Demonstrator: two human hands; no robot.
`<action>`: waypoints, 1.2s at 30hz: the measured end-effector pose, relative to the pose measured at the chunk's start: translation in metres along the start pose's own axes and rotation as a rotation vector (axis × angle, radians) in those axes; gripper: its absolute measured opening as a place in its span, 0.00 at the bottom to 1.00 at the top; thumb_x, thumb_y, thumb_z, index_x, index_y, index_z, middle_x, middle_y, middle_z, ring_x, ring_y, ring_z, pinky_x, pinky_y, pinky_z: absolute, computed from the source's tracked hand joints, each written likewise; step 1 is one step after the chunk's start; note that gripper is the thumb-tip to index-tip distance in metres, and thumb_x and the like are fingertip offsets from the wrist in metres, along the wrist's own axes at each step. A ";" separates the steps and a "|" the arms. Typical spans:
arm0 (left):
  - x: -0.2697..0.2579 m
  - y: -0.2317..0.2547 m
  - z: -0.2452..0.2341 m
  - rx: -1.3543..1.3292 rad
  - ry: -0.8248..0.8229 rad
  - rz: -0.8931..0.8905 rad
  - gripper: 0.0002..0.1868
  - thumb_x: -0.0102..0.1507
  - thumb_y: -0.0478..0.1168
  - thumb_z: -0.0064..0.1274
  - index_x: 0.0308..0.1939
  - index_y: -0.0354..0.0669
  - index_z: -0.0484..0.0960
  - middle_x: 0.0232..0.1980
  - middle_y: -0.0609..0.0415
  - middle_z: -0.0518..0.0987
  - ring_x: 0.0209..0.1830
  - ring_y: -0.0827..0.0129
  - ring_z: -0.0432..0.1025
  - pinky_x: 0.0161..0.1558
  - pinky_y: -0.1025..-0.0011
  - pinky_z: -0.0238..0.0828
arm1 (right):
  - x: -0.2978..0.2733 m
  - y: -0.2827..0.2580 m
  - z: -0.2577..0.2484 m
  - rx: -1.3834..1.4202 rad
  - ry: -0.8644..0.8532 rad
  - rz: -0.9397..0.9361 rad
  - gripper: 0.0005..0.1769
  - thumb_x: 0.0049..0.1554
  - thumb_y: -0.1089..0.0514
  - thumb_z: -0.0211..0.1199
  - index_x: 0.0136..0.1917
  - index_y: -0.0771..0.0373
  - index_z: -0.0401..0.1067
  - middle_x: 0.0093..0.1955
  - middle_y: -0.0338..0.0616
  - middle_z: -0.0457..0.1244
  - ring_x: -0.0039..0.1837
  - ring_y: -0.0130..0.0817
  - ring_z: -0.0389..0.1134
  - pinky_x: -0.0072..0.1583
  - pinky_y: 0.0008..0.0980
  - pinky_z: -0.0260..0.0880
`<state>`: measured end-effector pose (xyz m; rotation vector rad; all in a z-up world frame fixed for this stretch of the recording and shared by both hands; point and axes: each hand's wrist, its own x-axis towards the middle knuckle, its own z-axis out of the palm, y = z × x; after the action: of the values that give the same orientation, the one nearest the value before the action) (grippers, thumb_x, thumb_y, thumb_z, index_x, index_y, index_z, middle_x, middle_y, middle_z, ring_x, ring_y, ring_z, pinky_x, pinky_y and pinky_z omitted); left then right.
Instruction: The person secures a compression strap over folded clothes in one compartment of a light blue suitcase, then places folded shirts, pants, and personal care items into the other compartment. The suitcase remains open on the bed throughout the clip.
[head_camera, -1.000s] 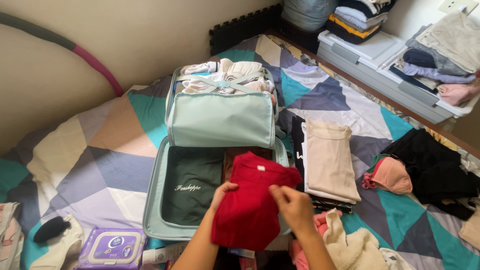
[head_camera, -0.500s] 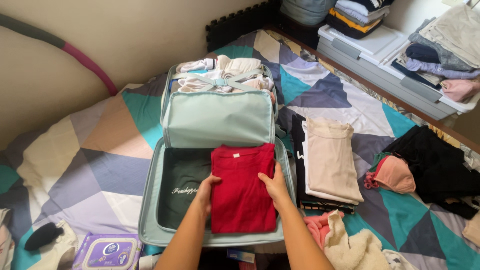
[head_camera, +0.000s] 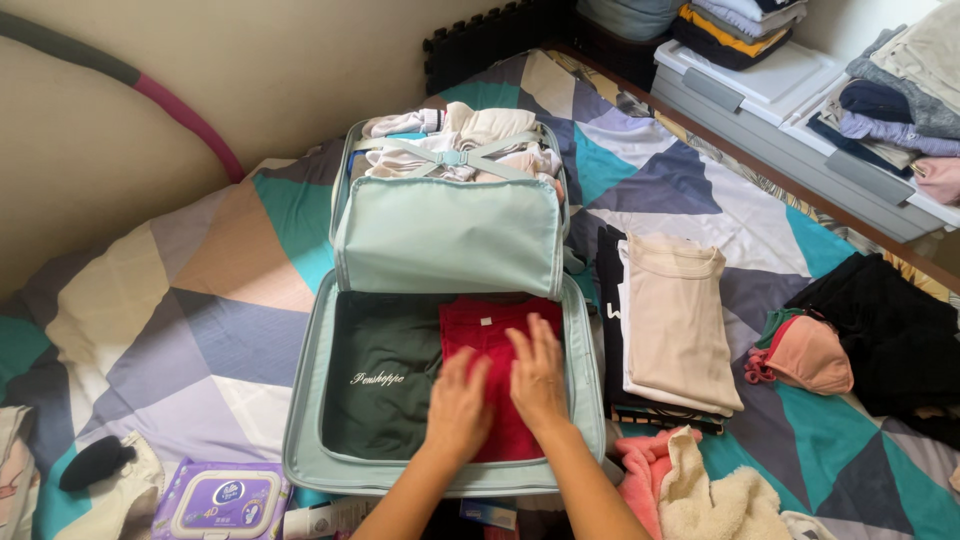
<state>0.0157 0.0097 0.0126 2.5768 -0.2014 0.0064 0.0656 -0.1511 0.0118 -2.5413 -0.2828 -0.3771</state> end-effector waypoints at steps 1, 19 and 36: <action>-0.004 0.009 0.002 0.020 -0.139 0.045 0.52 0.57 0.49 0.64 0.78 0.51 0.48 0.81 0.41 0.50 0.82 0.46 0.42 0.76 0.47 0.46 | 0.004 0.000 0.001 0.001 -0.126 -0.032 0.31 0.60 0.59 0.54 0.76 0.46 0.60 0.85 0.48 0.42 0.84 0.57 0.42 0.79 0.55 0.44; 0.006 0.066 0.012 0.279 -0.810 -0.184 0.50 0.60 0.76 0.45 0.79 0.92 0.34 0.81 0.39 0.09 0.78 0.33 0.04 0.63 0.11 0.30 | 0.056 0.016 -0.001 0.058 -0.647 0.117 0.34 0.59 0.40 0.59 0.77 0.36 0.59 0.80 0.40 0.50 0.80 0.54 0.46 0.76 0.69 0.43; 0.006 0.064 0.011 0.236 -0.815 -0.228 0.52 0.59 0.77 0.47 0.78 0.95 0.30 0.80 0.44 0.05 0.79 0.39 0.03 0.66 0.15 0.27 | -0.033 0.128 -0.141 -0.419 -0.060 0.334 0.25 0.43 0.68 0.66 0.52 0.52 0.66 0.67 0.37 0.57 0.68 0.49 0.59 0.65 0.44 0.66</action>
<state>0.0123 -0.0510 0.0373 2.6688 -0.2065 -1.1683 0.0405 -0.3383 0.0531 -2.9436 0.2248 -0.2491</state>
